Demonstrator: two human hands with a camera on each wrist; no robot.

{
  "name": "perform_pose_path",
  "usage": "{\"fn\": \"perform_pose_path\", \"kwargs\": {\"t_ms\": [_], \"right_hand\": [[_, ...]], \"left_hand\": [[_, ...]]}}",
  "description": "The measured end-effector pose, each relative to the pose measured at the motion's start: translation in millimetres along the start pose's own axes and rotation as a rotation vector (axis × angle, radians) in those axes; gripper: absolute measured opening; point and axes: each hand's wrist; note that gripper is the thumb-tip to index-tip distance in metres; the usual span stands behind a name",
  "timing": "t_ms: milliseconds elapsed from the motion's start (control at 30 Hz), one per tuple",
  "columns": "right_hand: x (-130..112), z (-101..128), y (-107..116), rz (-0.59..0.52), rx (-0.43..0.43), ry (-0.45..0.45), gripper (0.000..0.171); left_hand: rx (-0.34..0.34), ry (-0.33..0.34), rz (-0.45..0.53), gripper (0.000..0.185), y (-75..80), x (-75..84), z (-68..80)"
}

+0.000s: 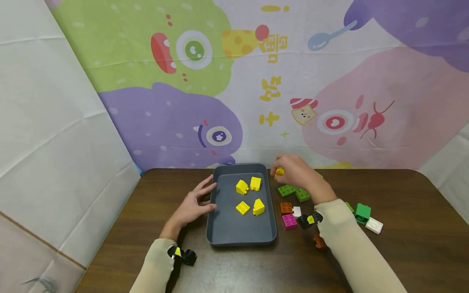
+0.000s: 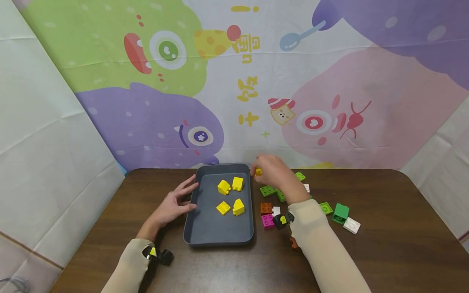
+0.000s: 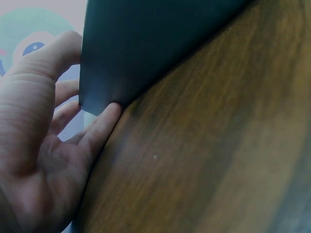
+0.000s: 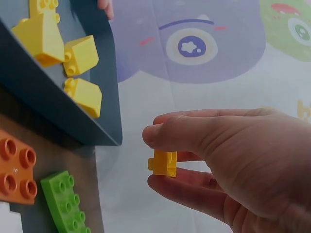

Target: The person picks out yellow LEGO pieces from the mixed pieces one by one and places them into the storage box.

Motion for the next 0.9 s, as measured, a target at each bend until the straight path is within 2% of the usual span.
{"fn": "perform_pose_path", "kwargs": {"t_ms": [533, 900], "right_hand": [[-25, -11, 6, 0.009, 0.024, 0.096, 0.006], [-52, -19, 8, 0.045, 0.017, 0.141, 0.005]], "left_hand": [[-0.003, 0.014, 0.021, 0.077, -0.7, 2.4, -0.4], [-0.003, 0.01, 0.013, 0.077, -0.2, 1.7, -0.2]]}}
Point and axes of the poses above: each hand's wrist, its own z-axis away from the middle knuckle, its own y-axis out of the back of the hand, x = y × z, and after that the axes turned 6 degrees about z, right-handed
